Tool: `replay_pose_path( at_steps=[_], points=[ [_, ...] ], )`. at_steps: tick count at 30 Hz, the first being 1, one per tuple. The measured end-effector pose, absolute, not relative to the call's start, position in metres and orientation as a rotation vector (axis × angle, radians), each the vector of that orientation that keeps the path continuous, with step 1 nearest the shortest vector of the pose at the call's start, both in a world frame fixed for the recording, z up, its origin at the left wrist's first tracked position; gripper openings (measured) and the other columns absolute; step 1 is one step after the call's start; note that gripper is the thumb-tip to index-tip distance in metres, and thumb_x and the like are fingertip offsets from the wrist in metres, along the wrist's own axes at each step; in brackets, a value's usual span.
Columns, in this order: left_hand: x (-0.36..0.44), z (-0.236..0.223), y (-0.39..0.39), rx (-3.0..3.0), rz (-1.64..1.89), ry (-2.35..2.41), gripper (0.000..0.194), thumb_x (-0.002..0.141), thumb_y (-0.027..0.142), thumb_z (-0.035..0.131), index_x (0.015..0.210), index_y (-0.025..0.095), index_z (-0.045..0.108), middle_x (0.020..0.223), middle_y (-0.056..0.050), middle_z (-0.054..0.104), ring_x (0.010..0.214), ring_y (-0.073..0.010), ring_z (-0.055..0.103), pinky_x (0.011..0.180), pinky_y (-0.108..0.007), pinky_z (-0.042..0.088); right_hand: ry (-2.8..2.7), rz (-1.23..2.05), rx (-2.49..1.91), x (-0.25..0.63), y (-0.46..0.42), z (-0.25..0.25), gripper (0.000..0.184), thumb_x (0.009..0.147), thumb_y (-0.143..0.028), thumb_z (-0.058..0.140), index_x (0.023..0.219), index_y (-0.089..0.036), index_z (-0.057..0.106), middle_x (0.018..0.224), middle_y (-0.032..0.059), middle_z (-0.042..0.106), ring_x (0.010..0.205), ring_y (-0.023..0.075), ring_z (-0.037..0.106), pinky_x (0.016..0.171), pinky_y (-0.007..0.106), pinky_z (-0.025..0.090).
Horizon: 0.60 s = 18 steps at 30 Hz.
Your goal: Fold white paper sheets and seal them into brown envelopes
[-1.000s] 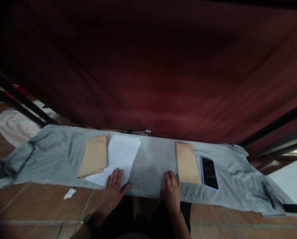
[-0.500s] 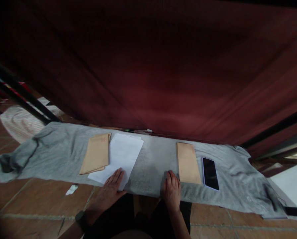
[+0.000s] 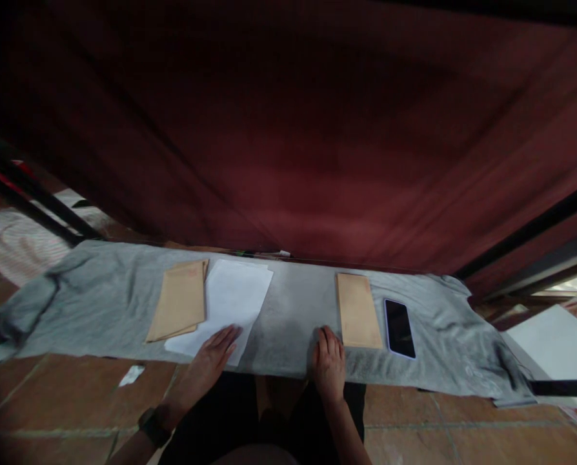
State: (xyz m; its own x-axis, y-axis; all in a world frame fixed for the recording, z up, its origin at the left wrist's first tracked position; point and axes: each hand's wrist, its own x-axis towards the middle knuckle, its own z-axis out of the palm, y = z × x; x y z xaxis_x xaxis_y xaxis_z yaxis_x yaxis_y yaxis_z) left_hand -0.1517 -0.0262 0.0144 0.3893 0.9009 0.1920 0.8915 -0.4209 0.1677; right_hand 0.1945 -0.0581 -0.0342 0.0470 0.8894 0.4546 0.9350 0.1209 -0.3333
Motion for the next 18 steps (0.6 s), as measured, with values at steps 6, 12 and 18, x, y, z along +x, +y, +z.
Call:
replay_pose_path(
  at_steps=[6,12,18],
  points=[
    [-0.087,0.032,-0.021,2.650,0.425,1.619,0.045,0.100,0.025,0.037,0.141,0.017,0.053,0.139,-0.012,0.061,0.128,-0.0252,0.057,0.106,-0.043,0.047,-1.822,-0.086,-1.755,0.194,-0.058,-0.032,0.040,0.101,-0.027,0.035,0.138,-0.020,0.051,0.134,0.0125,0.059,0.125,0.0255,0.053,0.106,0.046,0.041],
    [-0.009,0.044,-0.032,2.681,0.378,1.514,0.046,0.097,0.018,0.039,0.141,0.013,0.052,0.142,-0.016,0.058,0.134,-0.0286,0.051,0.109,-0.047,0.043,-1.696,0.166,-1.695,0.203,-0.053,-0.025,0.040,0.101,-0.031,0.034,0.127,-0.021,0.062,0.125,0.0117,0.066,0.119,0.0243,0.060,0.101,0.045,0.048],
    [0.039,0.041,-0.046,2.711,0.285,1.339,0.054,0.092,0.009,0.038,0.144,0.015,0.048,0.144,-0.017,0.055,0.135,-0.0293,0.050,0.107,-0.048,0.045,-1.372,0.567,-1.647,0.215,-0.044,-0.025,0.046,0.099,-0.047,0.037,0.115,-0.020,0.070,0.113,0.0122,0.073,0.107,0.0250,0.068,0.094,0.041,0.055]
  ],
)
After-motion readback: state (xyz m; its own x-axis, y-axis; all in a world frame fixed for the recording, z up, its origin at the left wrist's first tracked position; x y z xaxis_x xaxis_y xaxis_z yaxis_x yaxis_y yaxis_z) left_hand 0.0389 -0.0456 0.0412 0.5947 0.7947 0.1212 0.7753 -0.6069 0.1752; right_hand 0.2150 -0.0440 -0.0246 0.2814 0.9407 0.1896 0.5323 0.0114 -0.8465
